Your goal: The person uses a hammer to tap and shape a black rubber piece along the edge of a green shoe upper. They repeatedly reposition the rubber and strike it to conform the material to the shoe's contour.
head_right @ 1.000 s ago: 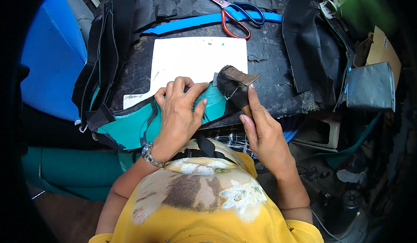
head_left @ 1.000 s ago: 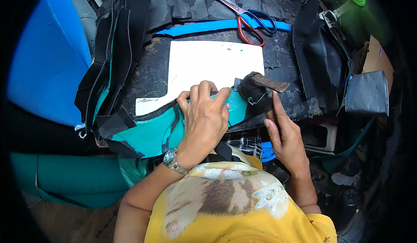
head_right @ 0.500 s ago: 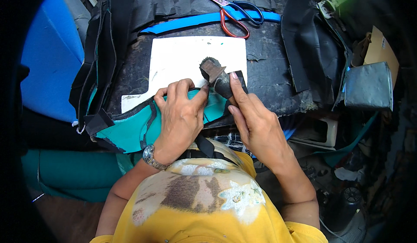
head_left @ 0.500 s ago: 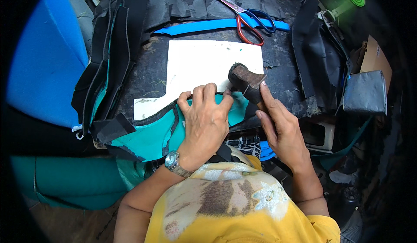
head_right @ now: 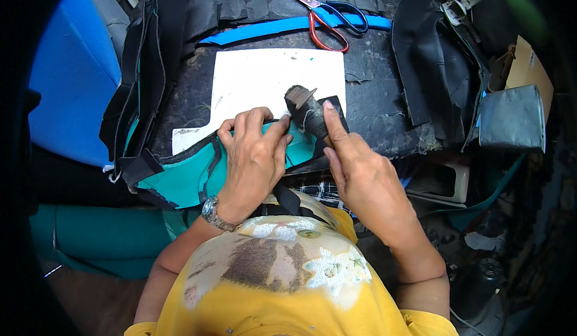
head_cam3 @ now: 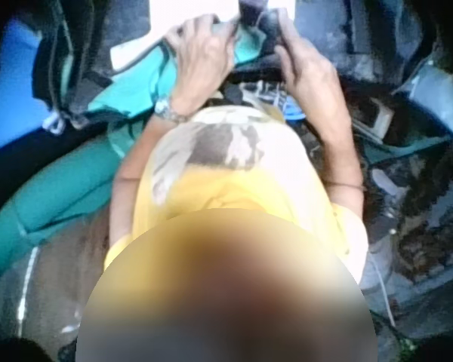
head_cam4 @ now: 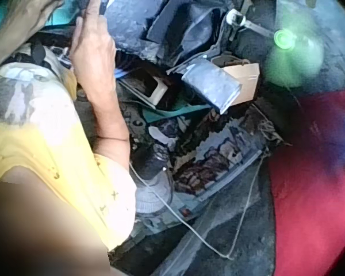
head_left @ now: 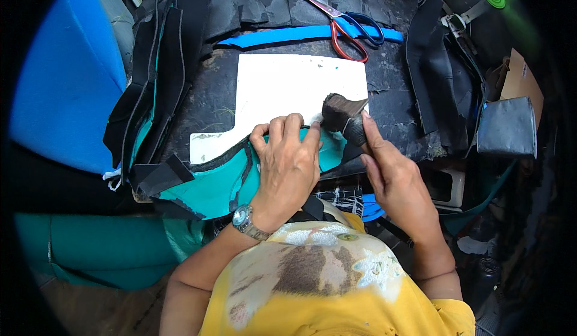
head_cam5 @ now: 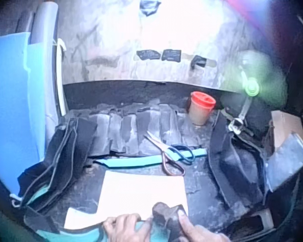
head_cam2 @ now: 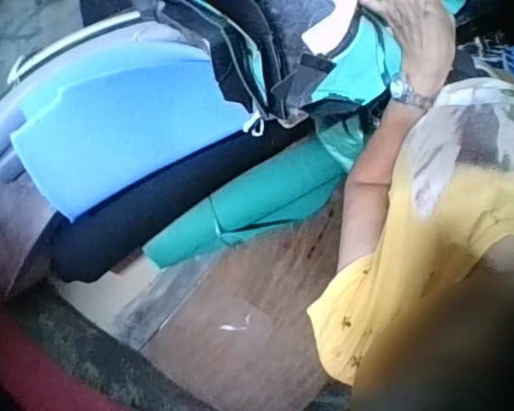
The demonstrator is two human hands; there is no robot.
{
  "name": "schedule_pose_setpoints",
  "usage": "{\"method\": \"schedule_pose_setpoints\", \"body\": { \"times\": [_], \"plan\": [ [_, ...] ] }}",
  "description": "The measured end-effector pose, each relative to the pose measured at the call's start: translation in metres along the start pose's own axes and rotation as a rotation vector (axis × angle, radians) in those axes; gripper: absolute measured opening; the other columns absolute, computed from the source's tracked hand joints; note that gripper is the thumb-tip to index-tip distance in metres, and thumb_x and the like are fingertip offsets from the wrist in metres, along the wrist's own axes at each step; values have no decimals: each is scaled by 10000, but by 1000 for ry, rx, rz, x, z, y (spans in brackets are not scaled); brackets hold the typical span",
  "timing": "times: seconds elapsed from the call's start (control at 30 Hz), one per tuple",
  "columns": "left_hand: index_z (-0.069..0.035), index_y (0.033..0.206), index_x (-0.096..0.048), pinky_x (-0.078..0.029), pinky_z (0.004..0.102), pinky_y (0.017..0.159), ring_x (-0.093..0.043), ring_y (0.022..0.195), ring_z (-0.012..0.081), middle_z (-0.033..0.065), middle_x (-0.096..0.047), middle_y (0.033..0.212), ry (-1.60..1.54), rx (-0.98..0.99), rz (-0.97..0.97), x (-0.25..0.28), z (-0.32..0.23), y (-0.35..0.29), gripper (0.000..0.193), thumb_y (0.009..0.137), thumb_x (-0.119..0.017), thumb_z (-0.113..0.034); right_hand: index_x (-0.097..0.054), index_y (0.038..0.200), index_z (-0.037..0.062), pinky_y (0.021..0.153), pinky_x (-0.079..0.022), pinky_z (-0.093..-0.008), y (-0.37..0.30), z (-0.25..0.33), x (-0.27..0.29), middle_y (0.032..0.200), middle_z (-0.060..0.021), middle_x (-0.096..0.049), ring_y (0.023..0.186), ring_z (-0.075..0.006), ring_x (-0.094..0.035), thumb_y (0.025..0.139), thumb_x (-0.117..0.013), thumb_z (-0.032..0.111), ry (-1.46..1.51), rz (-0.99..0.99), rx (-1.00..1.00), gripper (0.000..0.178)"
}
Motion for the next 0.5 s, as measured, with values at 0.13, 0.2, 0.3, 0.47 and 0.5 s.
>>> {"method": "schedule_pose_setpoints", "body": {
  "times": [0.13, 0.2, 0.3, 0.47, 0.5],
  "plan": [
    [-52, 1081, -729, -316, 452, 1019, -545, 1093, 271, 89, -589, 1099, -54, 39, -24, 2, 6, 0, 250, 851, -760, -146, -386, 1574, 122, 718, -543, -475, 2, -4, 7, 965, -207, -667, 820, -393, -682, 960, -645, 30, 47, -46, 50, 673],
    [-48, 1082, -732, -321, 448, 1016, -547, 1084, 270, 85, -593, 1092, -43, 34, -22, 1, 6, 0, 268, 840, -772, -157, -397, 1568, 119, 733, -541, -473, 2, -4, 10, 968, -208, -668, 833, -396, -680, 957, -647, 28, 69, -52, 71, 666],
    [-41, 1077, -739, -328, 446, 1014, -547, 1077, 271, 86, -596, 1093, -23, 21, -30, 1, 6, 0, 274, 834, -780, -162, -411, 1562, 117, 748, -541, -470, 4, -3, 15, 966, -206, -669, 844, -401, -679, 959, -645, 26, 80, -98, 88, 653],
    [-33, 1063, -750, -339, 454, 1003, -546, 1078, 277, 94, -599, 1098, 0, 0, -40, 3, 3, 0, 267, 834, -782, -166, -409, 1567, 129, 735, -537, -468, 6, 1, 6, 937, -193, -667, 810, -387, -675, 960, -641, 24, 112, 38, 100, 658],
    [-31, 1059, -751, -340, 455, 1002, -546, 1080, 278, 97, -599, 1098, 5, -4, -41, 3, 3, -1, 266, 833, -782, -167, -410, 1566, 129, 731, -535, -467, 7, 2, 11, 930, -192, -663, 800, -385, -672, 959, -642, 24, 102, 13, 111, 658]
  ]
}}
Point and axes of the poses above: each hand's wrist, its own y-axis towards the middle knuckle, its own x-axis out of the back of the hand, z = x × y, the point moved 9 cm from there along y, towards the middle knuckle
